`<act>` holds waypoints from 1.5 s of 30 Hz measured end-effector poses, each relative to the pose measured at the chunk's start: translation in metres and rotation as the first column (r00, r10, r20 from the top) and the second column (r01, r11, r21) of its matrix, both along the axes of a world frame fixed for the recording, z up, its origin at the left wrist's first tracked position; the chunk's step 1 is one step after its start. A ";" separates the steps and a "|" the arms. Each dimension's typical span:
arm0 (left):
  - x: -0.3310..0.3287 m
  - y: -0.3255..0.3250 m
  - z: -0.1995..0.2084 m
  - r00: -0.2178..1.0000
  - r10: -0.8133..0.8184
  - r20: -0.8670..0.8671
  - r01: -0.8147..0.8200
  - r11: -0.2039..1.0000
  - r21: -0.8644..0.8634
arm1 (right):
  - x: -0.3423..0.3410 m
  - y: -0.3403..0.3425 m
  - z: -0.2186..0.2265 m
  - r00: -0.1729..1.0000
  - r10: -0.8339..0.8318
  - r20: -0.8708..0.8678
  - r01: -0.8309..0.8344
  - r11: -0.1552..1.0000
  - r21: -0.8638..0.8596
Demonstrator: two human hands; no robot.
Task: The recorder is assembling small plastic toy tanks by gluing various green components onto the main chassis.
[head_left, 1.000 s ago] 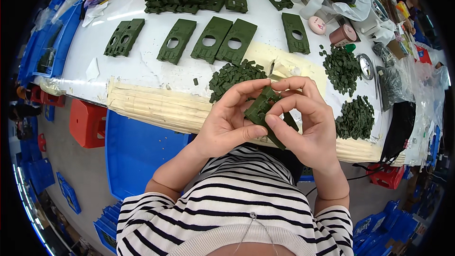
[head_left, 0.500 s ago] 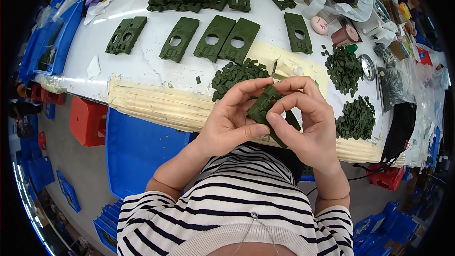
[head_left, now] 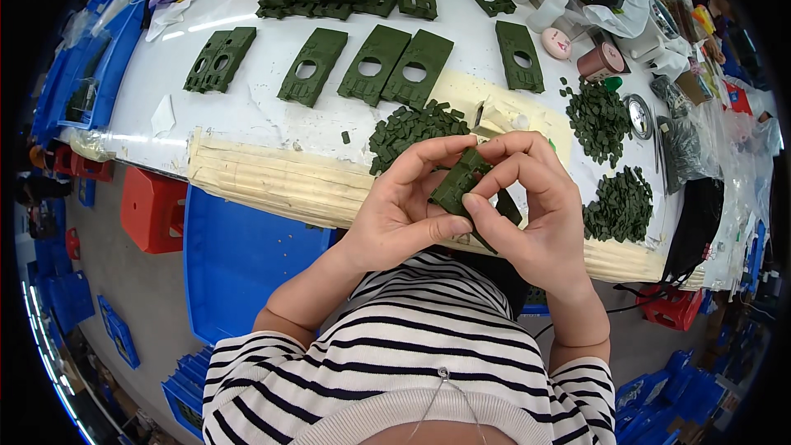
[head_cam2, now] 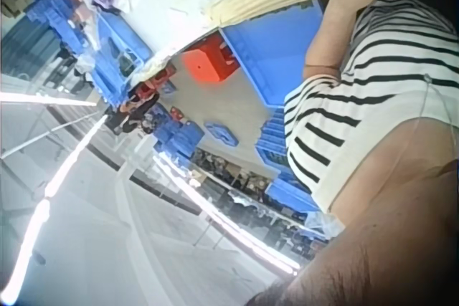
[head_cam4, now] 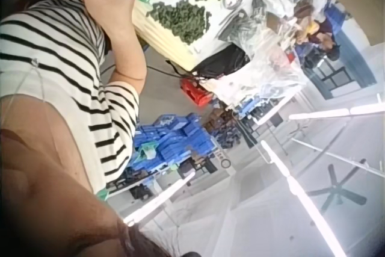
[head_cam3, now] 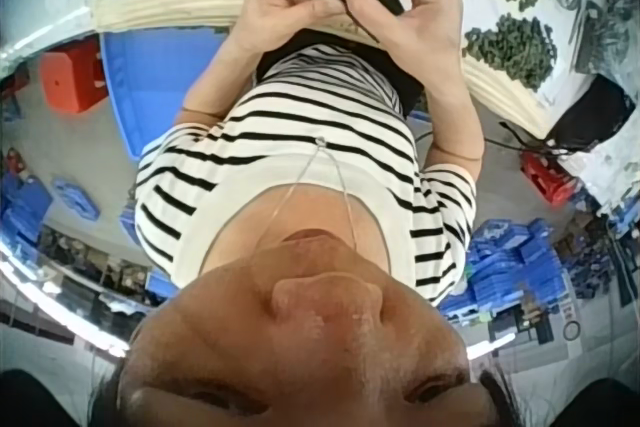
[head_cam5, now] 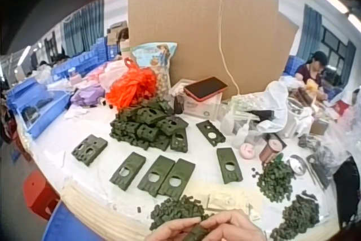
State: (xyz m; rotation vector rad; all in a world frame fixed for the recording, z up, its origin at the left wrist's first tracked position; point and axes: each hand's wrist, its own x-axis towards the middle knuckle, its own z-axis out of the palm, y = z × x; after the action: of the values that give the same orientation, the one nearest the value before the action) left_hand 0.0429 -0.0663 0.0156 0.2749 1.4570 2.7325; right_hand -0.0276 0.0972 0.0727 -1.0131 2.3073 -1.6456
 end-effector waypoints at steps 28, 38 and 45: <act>0.003 -0.013 0.002 0.914 -0.383 0.132 0.327 0.891 0.315 | -0.022 0.013 0.012 0.897 0.404 -0.179 -0.355 0.900 0.253; -0.005 -0.001 -0.014 0.907 -0.168 0.386 0.098 0.976 0.194 | -0.016 0.019 -0.002 0.958 0.163 -0.235 -0.141 0.984 0.106; 0.009 0.020 -0.009 0.994 -0.092 0.064 0.075 0.969 0.235 | 0.004 0.019 -0.016 0.912 -0.068 -0.404 0.080 0.997 0.014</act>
State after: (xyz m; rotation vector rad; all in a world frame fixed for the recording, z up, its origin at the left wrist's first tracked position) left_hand 0.0519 -0.0468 0.0070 0.2320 1.0823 2.8107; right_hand -0.0241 0.1161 0.0566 -1.3886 2.6437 -1.5385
